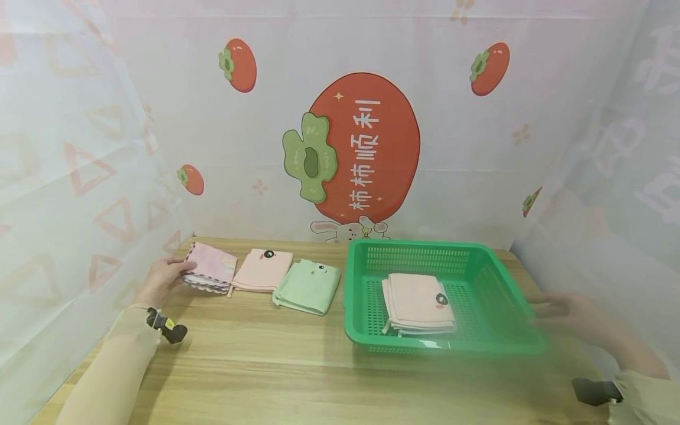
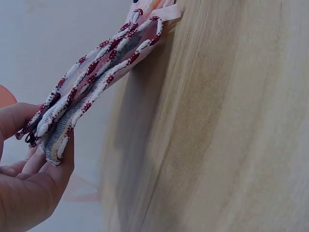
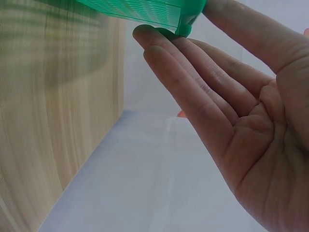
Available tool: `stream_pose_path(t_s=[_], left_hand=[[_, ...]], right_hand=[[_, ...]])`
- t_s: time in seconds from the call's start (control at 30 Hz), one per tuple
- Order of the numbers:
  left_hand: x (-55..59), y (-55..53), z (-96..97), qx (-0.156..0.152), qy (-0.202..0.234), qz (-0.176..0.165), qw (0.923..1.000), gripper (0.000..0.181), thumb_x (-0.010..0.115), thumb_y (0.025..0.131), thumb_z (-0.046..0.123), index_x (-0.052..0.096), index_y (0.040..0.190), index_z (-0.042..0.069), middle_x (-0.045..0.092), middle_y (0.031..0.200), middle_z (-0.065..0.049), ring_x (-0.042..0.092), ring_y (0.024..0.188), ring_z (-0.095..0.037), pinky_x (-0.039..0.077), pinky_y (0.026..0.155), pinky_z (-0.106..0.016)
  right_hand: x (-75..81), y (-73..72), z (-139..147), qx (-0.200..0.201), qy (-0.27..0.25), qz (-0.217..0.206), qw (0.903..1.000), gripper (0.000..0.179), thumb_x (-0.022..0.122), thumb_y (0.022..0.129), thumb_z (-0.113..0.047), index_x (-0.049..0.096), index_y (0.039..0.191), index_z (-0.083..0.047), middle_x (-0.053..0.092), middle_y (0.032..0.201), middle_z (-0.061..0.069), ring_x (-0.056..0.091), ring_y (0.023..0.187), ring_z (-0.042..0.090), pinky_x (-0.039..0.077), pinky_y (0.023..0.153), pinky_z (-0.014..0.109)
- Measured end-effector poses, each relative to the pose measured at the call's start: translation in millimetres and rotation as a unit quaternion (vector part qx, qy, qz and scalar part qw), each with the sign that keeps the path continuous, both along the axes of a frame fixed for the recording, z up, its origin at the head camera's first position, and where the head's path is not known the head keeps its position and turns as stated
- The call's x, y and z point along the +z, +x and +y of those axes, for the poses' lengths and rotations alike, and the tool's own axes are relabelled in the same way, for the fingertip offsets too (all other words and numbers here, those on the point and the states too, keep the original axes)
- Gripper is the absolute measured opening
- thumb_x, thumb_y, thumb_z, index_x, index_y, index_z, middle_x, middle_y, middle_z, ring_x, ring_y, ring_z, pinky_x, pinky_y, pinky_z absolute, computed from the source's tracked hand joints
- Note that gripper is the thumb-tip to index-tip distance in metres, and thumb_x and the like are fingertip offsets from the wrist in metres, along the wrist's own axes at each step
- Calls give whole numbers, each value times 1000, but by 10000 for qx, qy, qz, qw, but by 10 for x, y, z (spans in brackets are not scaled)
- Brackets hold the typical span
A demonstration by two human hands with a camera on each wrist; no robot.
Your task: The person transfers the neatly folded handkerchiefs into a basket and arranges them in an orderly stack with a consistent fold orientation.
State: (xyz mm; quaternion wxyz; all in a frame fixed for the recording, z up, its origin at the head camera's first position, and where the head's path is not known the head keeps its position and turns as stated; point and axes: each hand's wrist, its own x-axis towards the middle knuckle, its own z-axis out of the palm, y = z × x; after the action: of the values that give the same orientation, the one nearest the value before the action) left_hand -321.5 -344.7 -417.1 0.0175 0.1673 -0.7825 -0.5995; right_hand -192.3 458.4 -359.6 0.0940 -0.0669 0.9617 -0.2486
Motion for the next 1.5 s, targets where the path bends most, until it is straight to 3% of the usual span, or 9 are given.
stream_pose_path(t_s=[0.33,0.57,0.77,0.93,1.5], left_hand=[[29,-6,15,73,-16,128,9999,50,68,87,14,47,127,-6,54,75,13,51,63,2,48,57,-17],[59,13,17,111,350,242,9990,33,68,85,8,53,114,0,57,74,14,55,65,2,49,58,-15],[105,58,34,17,391,381,9985,37,67,87,9,51,119,0,54,86,11,55,71,1,50,63,-15],[158,80,58,-23,359,569,9977,33,67,86,9,51,113,0,55,83,11,56,70,2,50,63,-14],[310,124,135,-106,567,536,9969,32,68,86,8,49,110,2,52,87,6,55,69,1,51,61,-15]], right_hand=[[-29,-3,18,-1,3,46,10000,66,63,91,-34,43,134,13,63,112,29,58,80,-11,56,68,36],[-34,7,15,-49,3,25,10000,67,63,91,-34,42,134,13,64,110,29,58,79,-11,56,67,34],[-28,10,13,-46,19,50,10000,67,63,91,-34,42,134,13,62,112,31,56,78,-13,56,67,35],[-34,-1,23,-30,0,10,10000,67,62,92,-34,41,134,13,60,115,33,55,79,-14,56,68,34],[-35,-16,27,-29,17,18,10000,67,63,91,-34,42,134,13,62,113,31,57,79,-13,56,68,35]])
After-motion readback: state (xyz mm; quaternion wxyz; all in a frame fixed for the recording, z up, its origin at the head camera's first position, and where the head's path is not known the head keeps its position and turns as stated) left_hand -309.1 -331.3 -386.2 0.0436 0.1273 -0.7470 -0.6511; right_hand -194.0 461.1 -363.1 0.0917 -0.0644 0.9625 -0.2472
